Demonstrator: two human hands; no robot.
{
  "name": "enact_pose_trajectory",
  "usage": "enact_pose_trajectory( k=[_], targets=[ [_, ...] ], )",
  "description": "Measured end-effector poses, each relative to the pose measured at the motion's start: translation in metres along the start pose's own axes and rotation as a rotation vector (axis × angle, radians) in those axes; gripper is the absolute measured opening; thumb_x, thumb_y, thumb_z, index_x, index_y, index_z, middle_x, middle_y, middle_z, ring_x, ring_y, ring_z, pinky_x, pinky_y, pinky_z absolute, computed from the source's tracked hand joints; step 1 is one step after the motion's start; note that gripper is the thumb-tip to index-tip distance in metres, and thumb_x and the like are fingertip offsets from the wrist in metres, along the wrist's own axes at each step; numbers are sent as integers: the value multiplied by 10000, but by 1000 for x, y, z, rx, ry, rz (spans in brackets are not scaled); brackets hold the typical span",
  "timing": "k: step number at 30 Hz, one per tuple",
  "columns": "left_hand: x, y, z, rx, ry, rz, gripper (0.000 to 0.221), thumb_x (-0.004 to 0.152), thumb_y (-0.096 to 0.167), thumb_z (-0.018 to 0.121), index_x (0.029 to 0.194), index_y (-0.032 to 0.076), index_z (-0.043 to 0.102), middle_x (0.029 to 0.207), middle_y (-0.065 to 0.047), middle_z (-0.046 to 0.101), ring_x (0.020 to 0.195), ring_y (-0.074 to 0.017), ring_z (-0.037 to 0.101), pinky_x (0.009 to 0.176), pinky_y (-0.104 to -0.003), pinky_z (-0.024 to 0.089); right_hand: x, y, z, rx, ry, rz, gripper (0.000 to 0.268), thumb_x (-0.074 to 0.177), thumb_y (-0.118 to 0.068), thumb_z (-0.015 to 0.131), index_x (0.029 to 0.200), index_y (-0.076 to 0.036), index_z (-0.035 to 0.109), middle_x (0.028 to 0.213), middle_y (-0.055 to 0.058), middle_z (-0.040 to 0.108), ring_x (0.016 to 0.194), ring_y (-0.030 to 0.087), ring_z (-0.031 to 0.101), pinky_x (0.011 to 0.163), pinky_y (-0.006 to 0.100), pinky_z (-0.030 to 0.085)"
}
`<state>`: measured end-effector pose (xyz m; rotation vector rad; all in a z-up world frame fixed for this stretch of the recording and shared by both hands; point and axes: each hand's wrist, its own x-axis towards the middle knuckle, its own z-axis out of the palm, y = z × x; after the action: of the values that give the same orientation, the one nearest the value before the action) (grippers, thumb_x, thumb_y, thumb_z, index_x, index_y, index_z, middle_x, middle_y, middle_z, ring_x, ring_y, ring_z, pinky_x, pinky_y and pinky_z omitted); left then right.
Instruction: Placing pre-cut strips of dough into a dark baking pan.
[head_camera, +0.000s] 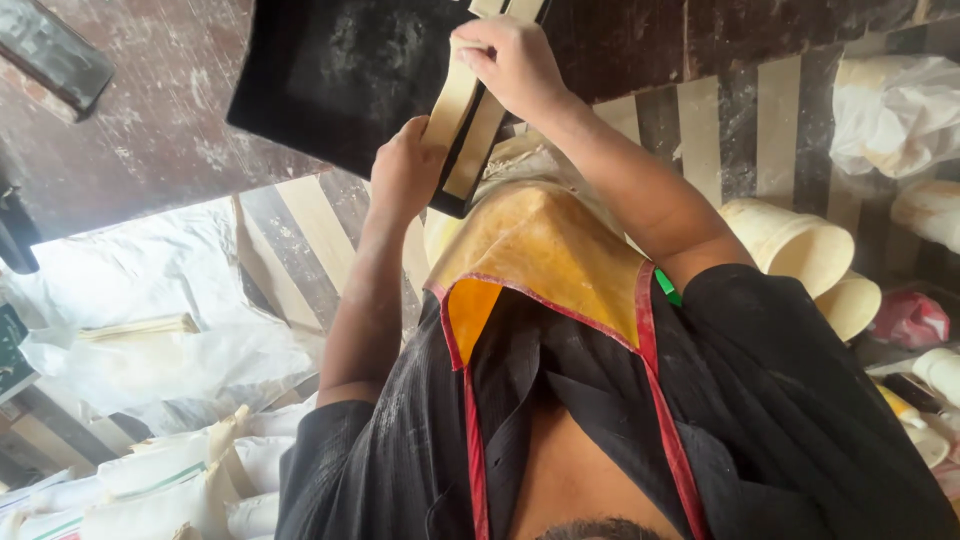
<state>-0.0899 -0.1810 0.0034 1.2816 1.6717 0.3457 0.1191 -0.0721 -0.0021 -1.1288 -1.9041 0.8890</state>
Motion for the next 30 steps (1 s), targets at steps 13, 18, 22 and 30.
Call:
enact_pose_trajectory(
  k=[13,18,22,30],
  targets=[
    [4,3,-49,-434,-89,73,481,931,224,749,1342,7,625,1136,-125,770,1015,-234,753,874,-304,614,47,-19,6,407,-142,267,155,1022,-84,729,1156,-27,677,1017,23,771,892,118,764,786,274,647],
    [16,-2,-42,-32,73,2,429,917,203,722,1318,57,681,1125,-128,759,1032,-299,752,895,-379,576,35,12,26,-17,-132,130,123,980,-100,784,989,-32,681,875,50,767,793,135,750,712,286,605],
    [22,-16,-36,346,411,324,541,818,236,816,1276,5,644,1146,-195,729,1027,-411,710,865,-443,543,37,-17,20,-24,-276,-64,84,1001,-71,730,1020,-23,664,912,71,754,847,142,735,746,294,597],
    [33,-13,-79,-286,27,86,507,893,275,764,1323,41,633,1089,-99,756,1002,-300,769,888,-388,616,78,-6,41,353,-297,350,66,1071,-72,642,1055,-9,654,908,52,745,789,112,716,715,263,601]
  ],
)
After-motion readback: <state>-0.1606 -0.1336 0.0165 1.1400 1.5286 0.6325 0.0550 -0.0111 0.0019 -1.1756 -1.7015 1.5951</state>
